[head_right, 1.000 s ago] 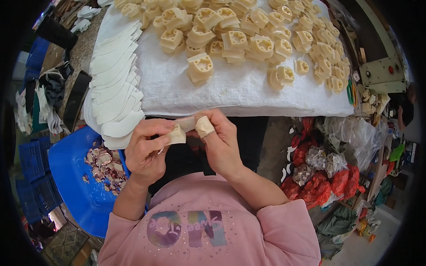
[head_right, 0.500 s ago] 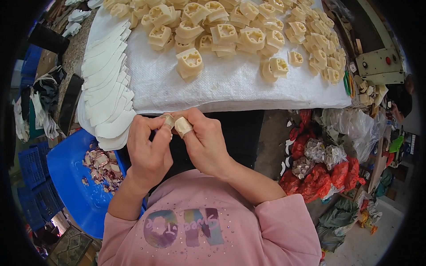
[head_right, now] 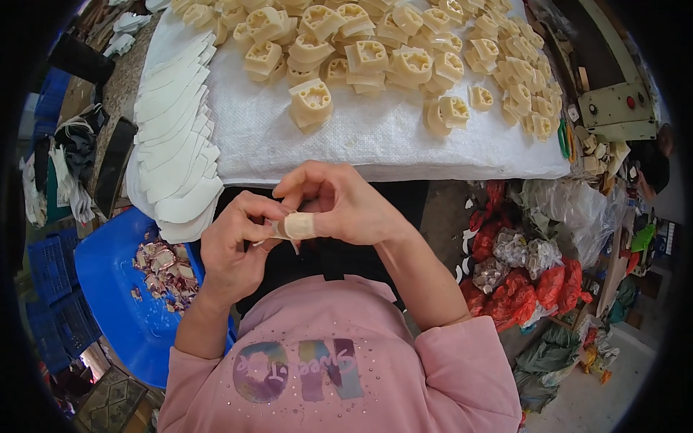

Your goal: Attaching white lining pieces to beige shoe components at a workshop table.

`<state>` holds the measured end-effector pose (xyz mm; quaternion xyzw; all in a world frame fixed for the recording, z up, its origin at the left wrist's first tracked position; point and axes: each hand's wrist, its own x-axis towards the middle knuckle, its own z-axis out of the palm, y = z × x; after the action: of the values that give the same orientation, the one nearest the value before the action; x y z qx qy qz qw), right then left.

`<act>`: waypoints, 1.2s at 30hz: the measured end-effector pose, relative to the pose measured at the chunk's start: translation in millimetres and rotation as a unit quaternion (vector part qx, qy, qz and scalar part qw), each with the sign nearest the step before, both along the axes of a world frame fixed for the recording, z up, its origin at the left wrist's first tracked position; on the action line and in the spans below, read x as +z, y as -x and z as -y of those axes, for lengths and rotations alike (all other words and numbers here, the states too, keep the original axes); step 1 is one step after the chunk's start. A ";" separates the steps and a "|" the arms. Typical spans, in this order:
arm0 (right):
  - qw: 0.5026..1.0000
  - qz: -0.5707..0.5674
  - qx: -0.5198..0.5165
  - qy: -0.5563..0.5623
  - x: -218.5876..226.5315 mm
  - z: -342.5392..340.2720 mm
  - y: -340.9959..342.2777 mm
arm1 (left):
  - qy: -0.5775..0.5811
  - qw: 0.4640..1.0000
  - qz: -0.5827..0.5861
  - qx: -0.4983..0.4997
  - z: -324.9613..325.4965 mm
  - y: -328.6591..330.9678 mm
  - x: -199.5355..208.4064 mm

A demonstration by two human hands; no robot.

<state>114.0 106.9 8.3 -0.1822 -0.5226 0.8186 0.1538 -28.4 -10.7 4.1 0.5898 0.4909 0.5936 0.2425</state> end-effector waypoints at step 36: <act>0.954 -0.055 -0.139 -0.259 -1.8 1.6 -2.7 | 0.084 0.988 0.082 0.102 -7.0 -7.0 1.9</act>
<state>116.7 105.3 6.6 -0.1616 -0.6769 0.6341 0.3370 -21.5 -3.7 6.0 0.4632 0.5751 0.6186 0.2685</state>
